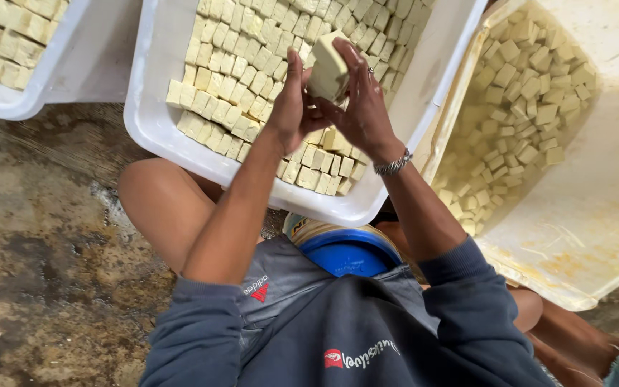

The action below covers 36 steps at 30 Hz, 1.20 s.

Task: The person repeatedly scoops small tofu cubes from a water-filled tub and places them into a white tray, arranging them in neat rows. The process continues with consistent hand movements, filling the tray with tofu cubes.

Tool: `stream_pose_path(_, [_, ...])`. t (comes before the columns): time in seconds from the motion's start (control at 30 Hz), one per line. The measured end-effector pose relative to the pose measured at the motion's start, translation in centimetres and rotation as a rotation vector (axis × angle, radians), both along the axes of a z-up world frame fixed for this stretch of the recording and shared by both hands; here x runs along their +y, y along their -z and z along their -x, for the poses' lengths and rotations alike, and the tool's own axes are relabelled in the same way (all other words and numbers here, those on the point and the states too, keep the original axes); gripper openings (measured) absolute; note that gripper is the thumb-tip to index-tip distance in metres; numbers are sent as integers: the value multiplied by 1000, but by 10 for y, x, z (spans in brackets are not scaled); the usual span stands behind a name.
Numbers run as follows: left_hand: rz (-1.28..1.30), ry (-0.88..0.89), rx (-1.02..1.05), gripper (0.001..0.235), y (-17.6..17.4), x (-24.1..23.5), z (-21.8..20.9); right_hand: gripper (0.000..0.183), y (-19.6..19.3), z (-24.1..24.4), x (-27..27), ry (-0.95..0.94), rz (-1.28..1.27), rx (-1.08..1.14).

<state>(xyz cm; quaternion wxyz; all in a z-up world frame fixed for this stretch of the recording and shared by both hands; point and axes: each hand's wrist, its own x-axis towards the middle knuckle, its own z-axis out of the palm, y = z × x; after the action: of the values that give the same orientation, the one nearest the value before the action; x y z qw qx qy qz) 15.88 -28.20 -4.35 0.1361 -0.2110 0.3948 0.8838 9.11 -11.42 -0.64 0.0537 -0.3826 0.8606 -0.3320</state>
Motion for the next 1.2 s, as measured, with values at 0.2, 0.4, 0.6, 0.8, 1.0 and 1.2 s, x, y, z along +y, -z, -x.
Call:
stream_pose_path(0.2, [1095,-1,-98,77,49,-67,-18,89,57,10,-23,-73,-218,-551])
stream_pose_path(0.4, [938,425,-156,73,59,-40,-20,54,108,-22,-33,-398,-900,-335])
stream_pose_path(0.6, [1040,677,-200,108,62,-18,-2,32,121,-1,-20,-461,-926,-304])
stream_pose_path(0.8, [1106,773,-158,107,68,-17,3,31,126,-1,-7,-389,-819,-305])
stream_pose_path(1.0, [1114,842,-200,105,83,-12,-8,49,140,-26,8,-266,-626,-334])
stream_pose_path(1.2, [1301,1045,-105,92,75,-2,-21,38,153,-38,13,-417,-535,-321])
